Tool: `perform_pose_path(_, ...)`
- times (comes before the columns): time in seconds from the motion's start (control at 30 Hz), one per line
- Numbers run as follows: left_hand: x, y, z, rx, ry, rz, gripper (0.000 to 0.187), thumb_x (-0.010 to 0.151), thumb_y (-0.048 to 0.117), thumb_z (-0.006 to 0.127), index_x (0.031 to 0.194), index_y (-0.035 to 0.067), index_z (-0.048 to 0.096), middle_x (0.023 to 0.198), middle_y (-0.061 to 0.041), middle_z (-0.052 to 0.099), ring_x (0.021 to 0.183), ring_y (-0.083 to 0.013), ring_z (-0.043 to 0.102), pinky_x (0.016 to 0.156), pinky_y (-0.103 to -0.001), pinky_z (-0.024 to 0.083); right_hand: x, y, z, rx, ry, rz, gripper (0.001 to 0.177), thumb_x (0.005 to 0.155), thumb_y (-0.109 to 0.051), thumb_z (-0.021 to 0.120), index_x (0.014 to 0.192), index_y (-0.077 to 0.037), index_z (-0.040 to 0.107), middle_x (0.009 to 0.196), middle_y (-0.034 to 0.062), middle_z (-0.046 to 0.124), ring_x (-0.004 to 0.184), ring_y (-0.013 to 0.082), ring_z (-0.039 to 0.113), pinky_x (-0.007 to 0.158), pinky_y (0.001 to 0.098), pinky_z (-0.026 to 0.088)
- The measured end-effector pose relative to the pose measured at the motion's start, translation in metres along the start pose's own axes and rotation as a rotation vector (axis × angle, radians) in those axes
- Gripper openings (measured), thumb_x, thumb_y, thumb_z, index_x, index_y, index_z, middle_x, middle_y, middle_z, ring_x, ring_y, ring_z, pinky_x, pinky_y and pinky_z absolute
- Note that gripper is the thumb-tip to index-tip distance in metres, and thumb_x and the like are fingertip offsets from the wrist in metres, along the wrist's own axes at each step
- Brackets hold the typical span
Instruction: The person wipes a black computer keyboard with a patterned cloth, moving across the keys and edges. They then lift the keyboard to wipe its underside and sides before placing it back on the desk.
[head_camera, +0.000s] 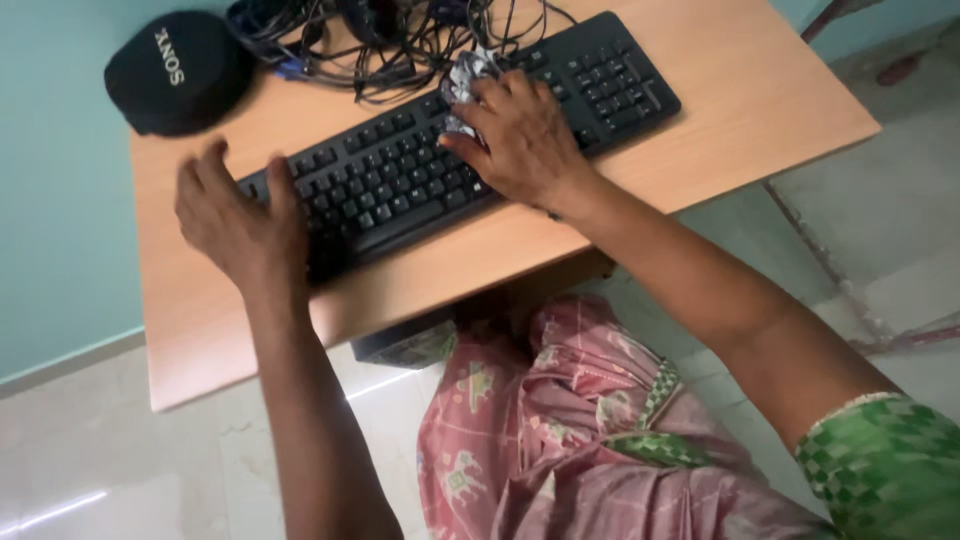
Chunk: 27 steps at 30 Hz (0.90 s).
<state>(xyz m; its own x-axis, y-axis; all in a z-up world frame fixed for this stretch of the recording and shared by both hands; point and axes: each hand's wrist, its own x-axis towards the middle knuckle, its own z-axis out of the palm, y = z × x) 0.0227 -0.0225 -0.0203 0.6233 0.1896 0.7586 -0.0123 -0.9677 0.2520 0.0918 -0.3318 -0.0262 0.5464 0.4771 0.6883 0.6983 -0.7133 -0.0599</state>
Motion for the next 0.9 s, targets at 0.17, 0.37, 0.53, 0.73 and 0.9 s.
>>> perform_pose_path(0.17,0.109,0.000,0.094,-0.804,-0.215,0.124,0.068,0.105,0.036,0.089,0.147,0.004,0.047,0.144,-0.018,0.060,0.140,-0.0321,0.061,0.122,-0.044,0.049,-0.002,0.000,0.008,0.007,-0.033,0.051,0.031,0.102,-0.031,0.068,0.123,-0.009,0.073,0.129,0.0104,0.063,0.120,0.0326,0.053,0.097,0.0482,0.045)
perform_pose_path(0.37,0.187,-0.001,0.229,-0.808,-0.315,0.071,0.115,0.086,0.040,0.093,0.165,0.001,0.018,0.170,-0.027,0.029,0.158,-0.0406,0.032,0.131,-0.044,0.035,0.000,-0.004,0.003,0.007,-0.026,0.070,0.029,0.098,-0.030,0.070,0.120,-0.011,0.074,0.129,0.0111,0.063,0.123,0.0352,0.053,0.100,0.0500,0.045)
perform_pose_path(0.53,0.210,-0.001,0.299,-0.781,-0.219,0.104,0.129,0.079,0.038,0.095,0.164,0.004,0.004,0.173,-0.028,0.021,0.161,-0.0444,0.025,0.134,-0.047,0.029,0.006,-0.008,-0.004,0.028,-0.025,0.089,0.030,0.096,-0.031,0.071,0.119,-0.011,0.075,0.128,0.0119,0.064,0.123,0.0360,0.054,0.099,0.0502,0.045)
perform_pose_path(0.73,0.218,0.019,0.297,-0.869,-0.262,-0.181,0.126,0.074,0.036,0.096,0.162,0.009,0.010,0.155,-0.022,0.046,0.145,-0.0372,0.052,0.126,-0.042,0.042,0.009,-0.008,-0.006,0.041,-0.041,0.105,0.031,0.096,-0.031,0.071,0.119,-0.011,0.074,0.131,0.0107,0.063,0.124,0.0362,0.053,0.102,0.0496,0.045)
perform_pose_path(0.9,0.214,0.025,0.279,-0.947,-0.097,-0.016,0.113,0.083,0.022,0.097,0.161,0.009,0.016,0.151,-0.020,0.051,0.140,-0.0347,0.055,0.123,-0.046,0.044,0.013,-0.008,-0.010,0.076,-0.050,0.108,0.035,0.092,-0.030,0.072,0.121,-0.010,0.073,0.132,0.0124,0.062,0.123,0.0382,0.052,0.100,0.0507,0.044)
